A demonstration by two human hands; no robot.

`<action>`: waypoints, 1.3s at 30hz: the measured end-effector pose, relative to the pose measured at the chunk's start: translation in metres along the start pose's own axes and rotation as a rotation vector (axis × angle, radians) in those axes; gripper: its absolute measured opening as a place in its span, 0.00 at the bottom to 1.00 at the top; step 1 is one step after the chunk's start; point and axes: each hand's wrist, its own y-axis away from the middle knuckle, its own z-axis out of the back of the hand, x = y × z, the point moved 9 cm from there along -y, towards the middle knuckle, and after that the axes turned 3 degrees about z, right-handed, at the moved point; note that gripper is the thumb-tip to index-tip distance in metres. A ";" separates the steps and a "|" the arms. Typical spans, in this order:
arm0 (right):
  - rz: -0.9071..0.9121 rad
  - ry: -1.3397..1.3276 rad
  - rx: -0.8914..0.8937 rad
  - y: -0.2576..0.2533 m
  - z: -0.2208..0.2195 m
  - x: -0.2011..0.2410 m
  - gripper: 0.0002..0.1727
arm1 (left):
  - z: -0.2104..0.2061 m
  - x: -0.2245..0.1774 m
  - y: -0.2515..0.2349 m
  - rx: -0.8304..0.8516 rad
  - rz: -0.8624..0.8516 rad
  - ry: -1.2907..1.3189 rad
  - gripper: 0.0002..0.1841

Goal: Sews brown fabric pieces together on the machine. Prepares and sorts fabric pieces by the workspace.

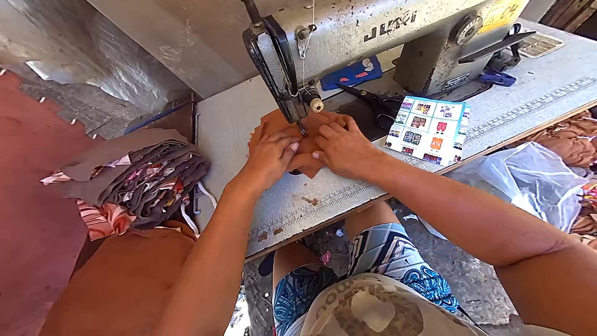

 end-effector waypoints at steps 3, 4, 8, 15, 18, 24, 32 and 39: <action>0.004 0.005 -0.085 0.001 0.007 0.011 0.26 | 0.006 0.007 0.001 -0.019 -0.012 0.057 0.19; 0.052 -0.020 -0.149 0.004 0.007 0.025 0.25 | 0.006 0.008 0.001 -0.022 -0.018 0.072 0.17; 0.189 -0.057 -0.093 0.011 -0.010 0.062 0.26 | -0.005 0.014 0.006 -0.024 -0.035 0.050 0.26; 0.208 -0.001 -0.119 0.028 -0.002 0.038 0.17 | -0.013 -0.001 0.028 -0.066 0.080 -0.141 0.30; 0.182 0.018 -0.085 0.031 -0.006 0.032 0.20 | -0.016 0.004 0.025 -0.049 0.150 -0.186 0.31; 0.091 -0.007 -0.041 0.029 -0.013 0.023 0.27 | -0.018 0.035 0.005 0.067 0.192 -0.112 0.33; -0.037 -0.141 0.093 0.019 -0.020 0.010 0.35 | -0.015 0.059 -0.022 0.026 0.198 -0.066 0.31; -0.045 -0.187 0.068 0.024 -0.015 0.014 0.38 | -0.018 0.071 -0.028 -0.147 0.130 -0.120 0.39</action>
